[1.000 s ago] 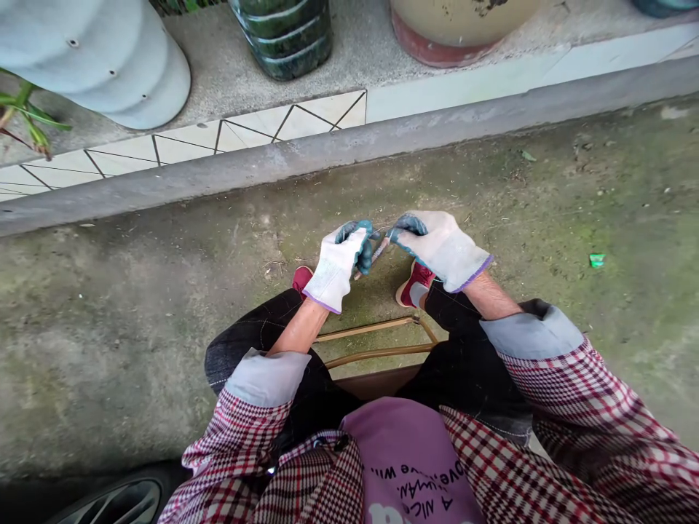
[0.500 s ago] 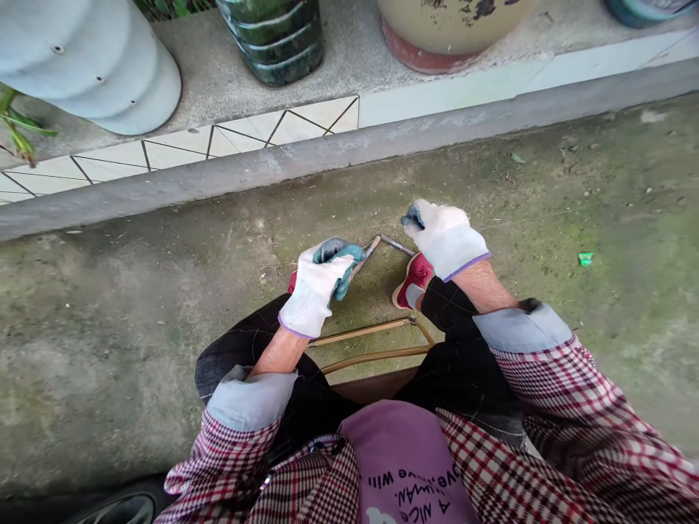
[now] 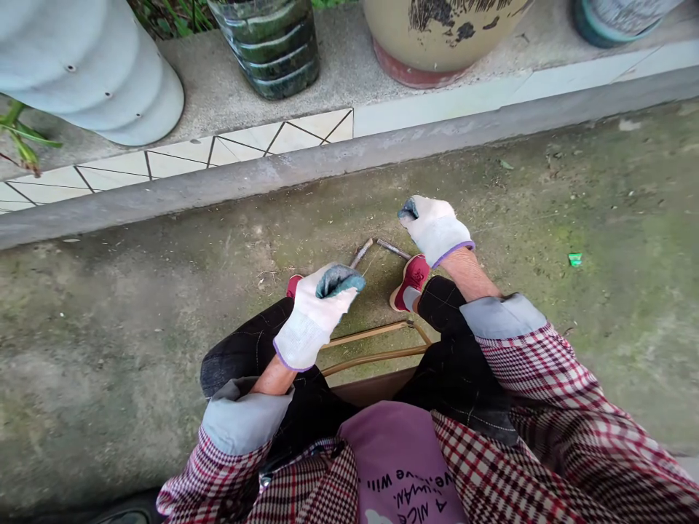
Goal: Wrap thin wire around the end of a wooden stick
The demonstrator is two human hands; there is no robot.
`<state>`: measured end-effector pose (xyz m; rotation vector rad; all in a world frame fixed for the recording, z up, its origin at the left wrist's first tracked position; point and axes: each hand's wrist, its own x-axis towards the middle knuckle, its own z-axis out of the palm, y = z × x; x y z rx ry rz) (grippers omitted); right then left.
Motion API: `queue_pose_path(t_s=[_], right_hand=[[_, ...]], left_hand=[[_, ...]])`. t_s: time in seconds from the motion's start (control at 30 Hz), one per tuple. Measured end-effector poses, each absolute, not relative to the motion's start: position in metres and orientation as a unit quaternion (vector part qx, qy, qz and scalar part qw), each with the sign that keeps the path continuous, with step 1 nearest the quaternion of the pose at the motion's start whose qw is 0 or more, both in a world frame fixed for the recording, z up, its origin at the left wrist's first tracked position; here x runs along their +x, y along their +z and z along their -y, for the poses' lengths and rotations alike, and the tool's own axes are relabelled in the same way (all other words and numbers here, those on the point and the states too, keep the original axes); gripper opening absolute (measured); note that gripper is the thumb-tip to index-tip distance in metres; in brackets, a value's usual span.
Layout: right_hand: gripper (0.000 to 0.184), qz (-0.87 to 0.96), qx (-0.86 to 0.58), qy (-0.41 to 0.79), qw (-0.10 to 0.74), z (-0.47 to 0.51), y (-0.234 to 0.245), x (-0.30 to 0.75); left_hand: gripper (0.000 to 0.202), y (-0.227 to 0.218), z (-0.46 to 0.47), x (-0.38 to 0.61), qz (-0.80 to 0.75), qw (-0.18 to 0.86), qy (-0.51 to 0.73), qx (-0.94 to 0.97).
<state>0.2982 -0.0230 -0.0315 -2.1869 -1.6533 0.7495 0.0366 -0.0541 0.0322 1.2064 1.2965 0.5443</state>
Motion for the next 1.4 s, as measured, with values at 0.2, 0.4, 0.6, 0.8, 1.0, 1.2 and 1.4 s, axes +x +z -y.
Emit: queue_pose_path(t_s=[0.2,0.4,0.6,0.8,1.0,1.2,1.4], right_hand=[[0.017,0.534,-0.734,0.357,0.219,0.041,0.017,0.291],[0.020,0.500,-0.679,0.473,0.258,0.053,0.031,0.278],[0.026,0.466,-0.667,0.509,0.281,0.054,0.031,0.276],[0.036,0.495,-0.648,0.514,0.267,0.053,0.030,0.278],[0.030,0.482,-0.652,0.510,0.288,0.053,0.026,0.272],[0.027,0.471,-0.663,0.495,0.306,0.052,0.024,0.266],[0.027,0.418,-0.700,0.479,0.326,0.052,0.030,0.274]], left_hand=[[0.015,0.026,0.046,0.005,-0.556,0.477,0.003,0.681],[0.036,0.037,0.017,0.044,-0.540,0.548,0.161,0.618],[0.011,0.027,-0.001,0.090,-0.500,0.691,0.126,0.506],[0.007,0.016,-0.002,0.083,-0.490,0.725,0.194,0.443],[0.013,0.020,-0.003,0.078,-0.493,0.723,0.219,0.432],[0.017,0.020,-0.002,0.079,-0.495,0.717,0.218,0.439],[0.006,0.022,-0.002,0.073,-0.480,0.689,0.158,0.520]])
